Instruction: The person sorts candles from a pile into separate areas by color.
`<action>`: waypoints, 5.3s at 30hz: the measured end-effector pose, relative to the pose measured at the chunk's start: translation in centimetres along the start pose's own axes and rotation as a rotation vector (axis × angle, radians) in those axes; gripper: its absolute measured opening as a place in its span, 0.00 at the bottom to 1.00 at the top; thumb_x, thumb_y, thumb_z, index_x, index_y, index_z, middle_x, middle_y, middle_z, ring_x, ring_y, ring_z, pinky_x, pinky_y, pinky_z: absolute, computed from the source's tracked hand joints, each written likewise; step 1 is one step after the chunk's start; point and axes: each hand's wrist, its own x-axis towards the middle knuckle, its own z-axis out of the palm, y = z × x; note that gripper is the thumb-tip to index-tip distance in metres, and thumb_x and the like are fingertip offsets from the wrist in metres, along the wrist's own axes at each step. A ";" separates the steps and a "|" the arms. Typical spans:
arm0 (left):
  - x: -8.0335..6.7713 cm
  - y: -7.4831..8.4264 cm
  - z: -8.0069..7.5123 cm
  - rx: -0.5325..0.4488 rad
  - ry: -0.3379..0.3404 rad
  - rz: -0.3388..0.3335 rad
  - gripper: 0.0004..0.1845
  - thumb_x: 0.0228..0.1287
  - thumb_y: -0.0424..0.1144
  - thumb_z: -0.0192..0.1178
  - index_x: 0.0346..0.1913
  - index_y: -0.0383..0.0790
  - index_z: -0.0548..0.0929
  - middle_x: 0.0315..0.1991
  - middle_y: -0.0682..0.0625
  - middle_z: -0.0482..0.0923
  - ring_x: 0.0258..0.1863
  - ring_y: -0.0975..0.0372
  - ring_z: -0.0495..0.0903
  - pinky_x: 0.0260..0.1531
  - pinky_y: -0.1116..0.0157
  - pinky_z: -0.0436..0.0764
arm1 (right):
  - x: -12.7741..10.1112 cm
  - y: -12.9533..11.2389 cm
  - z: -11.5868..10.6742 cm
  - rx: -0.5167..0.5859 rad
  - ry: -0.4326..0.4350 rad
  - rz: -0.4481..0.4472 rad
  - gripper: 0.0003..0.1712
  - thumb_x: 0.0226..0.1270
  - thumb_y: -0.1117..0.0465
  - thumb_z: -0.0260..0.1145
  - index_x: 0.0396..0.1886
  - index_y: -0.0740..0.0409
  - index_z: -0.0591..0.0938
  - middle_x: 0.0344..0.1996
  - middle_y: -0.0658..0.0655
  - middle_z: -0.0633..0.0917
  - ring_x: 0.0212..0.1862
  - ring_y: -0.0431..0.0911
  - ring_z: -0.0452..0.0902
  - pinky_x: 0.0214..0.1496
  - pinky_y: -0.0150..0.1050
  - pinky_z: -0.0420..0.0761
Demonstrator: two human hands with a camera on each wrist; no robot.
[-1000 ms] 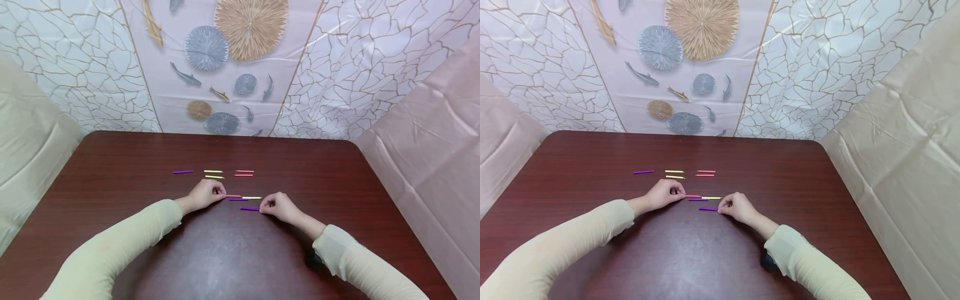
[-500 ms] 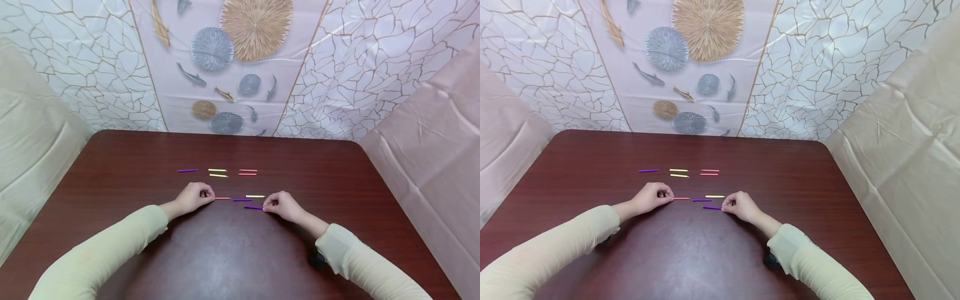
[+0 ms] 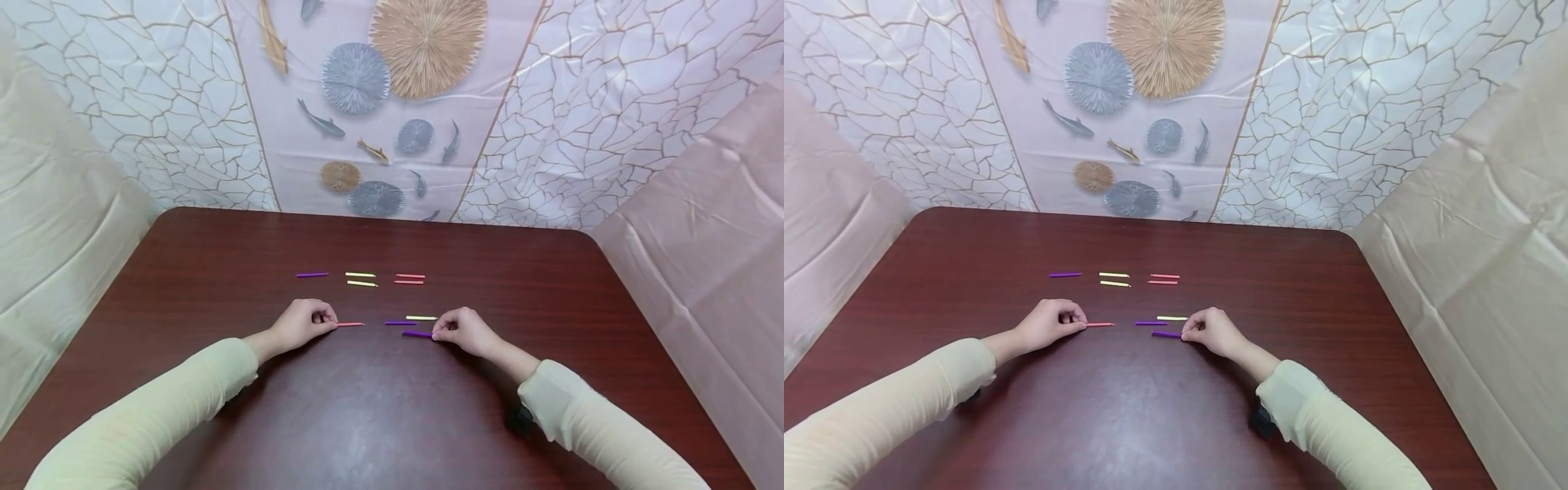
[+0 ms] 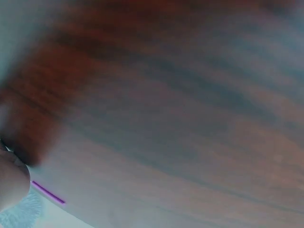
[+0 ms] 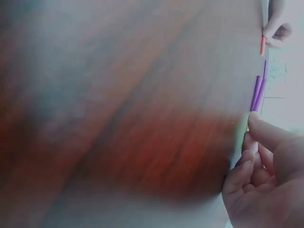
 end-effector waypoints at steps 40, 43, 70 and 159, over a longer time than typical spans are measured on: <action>-2.7 -1.0 -1.4 -0.011 0.056 -0.012 0.03 0.53 0.33 0.66 0.26 0.43 0.83 0.22 0.55 0.78 0.22 0.73 0.69 0.26 0.75 0.70 | 15.1 -10.0 5.2 0.063 0.024 0.045 0.07 0.56 0.59 0.70 0.27 0.59 0.87 0.26 0.54 0.87 0.27 0.38 0.70 0.30 0.28 0.69; -2.8 -1.1 -1.3 -0.008 0.053 -0.015 0.03 0.53 0.34 0.66 0.26 0.43 0.83 0.22 0.55 0.78 0.22 0.73 0.70 0.26 0.75 0.70 | 15.6 -10.4 6.2 0.064 0.009 0.048 0.07 0.56 0.59 0.70 0.27 0.58 0.87 0.26 0.53 0.87 0.27 0.37 0.70 0.31 0.28 0.70; -3.0 -0.8 -1.3 -0.007 0.041 -0.011 0.03 0.53 0.34 0.66 0.26 0.43 0.83 0.21 0.55 0.78 0.22 0.74 0.70 0.26 0.76 0.70 | 16.1 -11.4 7.8 0.001 0.036 0.043 0.05 0.53 0.59 0.72 0.25 0.55 0.87 0.25 0.51 0.87 0.26 0.37 0.73 0.30 0.29 0.71; -0.8 0.1 -1.3 -0.047 0.028 -0.040 0.02 0.55 0.35 0.65 0.27 0.41 0.84 0.23 0.54 0.79 0.22 0.71 0.69 0.26 0.74 0.70 | 2.1 1.4 -1.0 -0.010 0.050 0.095 0.03 0.52 0.64 0.70 0.24 0.60 0.85 0.20 0.53 0.84 0.25 0.37 0.69 0.30 0.29 0.69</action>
